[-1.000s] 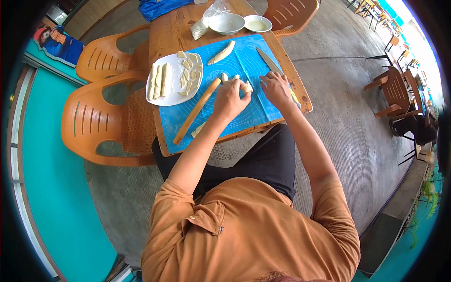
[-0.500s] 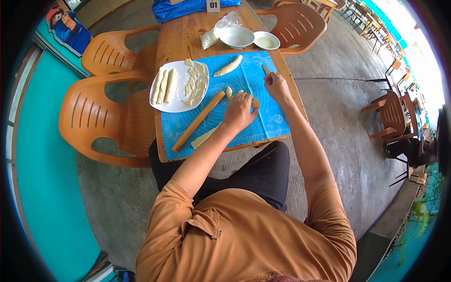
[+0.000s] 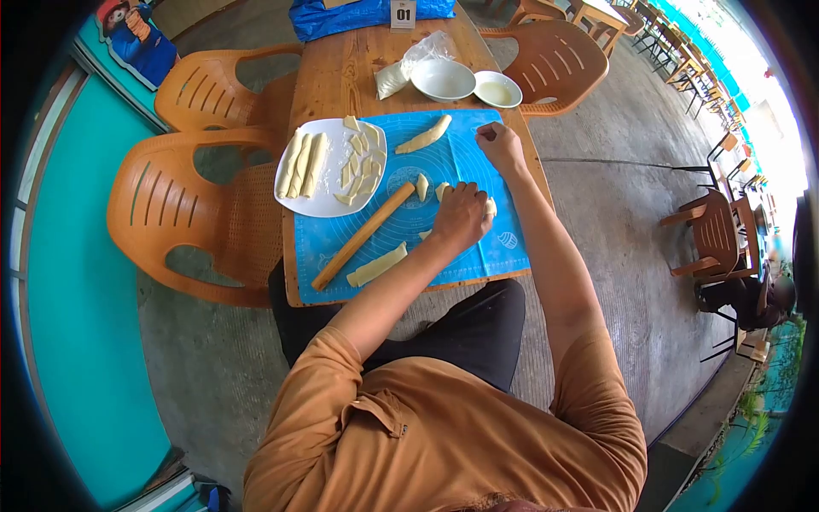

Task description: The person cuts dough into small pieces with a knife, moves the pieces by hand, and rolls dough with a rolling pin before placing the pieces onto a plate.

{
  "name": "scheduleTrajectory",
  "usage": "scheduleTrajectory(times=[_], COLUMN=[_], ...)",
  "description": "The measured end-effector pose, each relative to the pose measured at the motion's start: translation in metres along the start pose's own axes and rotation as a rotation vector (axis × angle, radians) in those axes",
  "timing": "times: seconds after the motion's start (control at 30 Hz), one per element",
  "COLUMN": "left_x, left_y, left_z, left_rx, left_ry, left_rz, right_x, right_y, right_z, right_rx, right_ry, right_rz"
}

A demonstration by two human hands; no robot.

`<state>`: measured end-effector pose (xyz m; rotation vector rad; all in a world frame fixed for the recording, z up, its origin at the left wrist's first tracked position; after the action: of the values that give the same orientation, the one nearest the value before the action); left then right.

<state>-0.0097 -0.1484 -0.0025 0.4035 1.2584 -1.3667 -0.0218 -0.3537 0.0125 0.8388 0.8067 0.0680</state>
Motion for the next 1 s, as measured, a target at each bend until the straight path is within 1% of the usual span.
scheduleTrajectory(times=[0.03,0.1,0.13,0.2,0.23,0.27,0.33,0.37,0.43,0.47,0.53,0.57,0.6,0.67,0.7,0.8,0.87,0.93,0.97,1.0], left_x=[0.001,-0.002,-0.004,-0.009,-0.011,-0.016,-0.024,-0.023,-0.020,-0.018,-0.012,-0.008,-0.007,-0.012,-0.012,-0.007,0.000,0.004,0.006,0.005], left_y=[-0.001,-0.003,-0.004,-0.006,-0.006,-0.006,-0.006,-0.003,0.001,0.003,0.006,0.007,0.006,0.005,0.004,0.002,0.002,0.003,0.005,0.005], left_z=[0.000,-0.005,-0.005,-0.008,-0.011,-0.012,-0.015,-0.015,-0.014,-0.013,-0.011,-0.012,-0.013,-0.008,-0.007,-0.002,0.001,0.006,0.007,0.007], left_rx=[0.000,-0.003,-0.008,-0.019,-0.007,-0.018,-0.027,-0.009,-0.020,-0.021,-0.015,-0.003,0.007,0.002,0.018,0.002,0.079,0.079,0.083,0.086], left_ry=[-0.008,0.014,0.006,0.039,0.001,-0.008,0.017,-0.035,-0.043,-0.046,-0.051,-0.060,-0.032,0.008,0.026,0.082,0.004,0.034,0.082,0.127], left_rz=[0.001,-0.008,-0.005,-0.044,-0.078,-0.070,-0.084,-0.096,-0.109,-0.118,-0.121,-0.115,-0.135,-0.134,-0.149,-0.106,-0.088,-0.076,-0.028,0.021], right_x=[-0.002,-0.004,-0.004,-0.001,0.009,0.023,0.026,0.027,0.028,0.025,0.015,0.010,-0.001,-0.030,-0.046,-0.078,-0.096,-0.109,-0.113,-0.115], right_y=[0.003,0.007,0.009,0.012,0.002,-0.018,0.001,0.007,0.008,0.005,-0.003,-0.013,-0.019,-0.008,0.003,0.023,0.027,0.031,0.031,0.029], right_z=[0.008,0.026,0.038,0.072,0.093,0.120,0.136,0.139,0.142,0.138,0.120,0.106,0.084,0.028,-0.006,-0.097,-0.144,-0.180,-0.193,-0.205], right_rx=[-0.008,0.074,0.065,0.051,-0.006,-0.001,0.097,0.096,0.037,0.047,0.090,-0.002,0.028,-0.028,-0.054,0.036,0.081,0.192,0.198,0.172], right_ry=[-0.001,-0.018,-0.015,-0.086,-0.136,-0.109,-0.066,-0.058,-0.134,-0.131,-0.165,-0.204,-0.212,-0.162,-0.166,-0.193,-0.203,-0.206,-0.212,-0.189], right_rz=[-0.001,0.002,0.003,-0.032,0.010,0.068,0.252,0.251,0.401,0.393,0.336,0.288,0.270,0.222,0.129,0.042,0.042,0.014,0.016,-0.087])
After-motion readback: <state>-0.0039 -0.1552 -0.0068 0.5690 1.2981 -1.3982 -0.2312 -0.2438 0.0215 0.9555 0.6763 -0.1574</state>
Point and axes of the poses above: each hand's wrist, its own z-axis towards the middle knuckle, its own x-axis out of the palm, y = z × x, the point moved 1 cm from there along z, towards the middle knuckle, and after that the axes turned 12 degrees about -x, right-handed, at the moved point
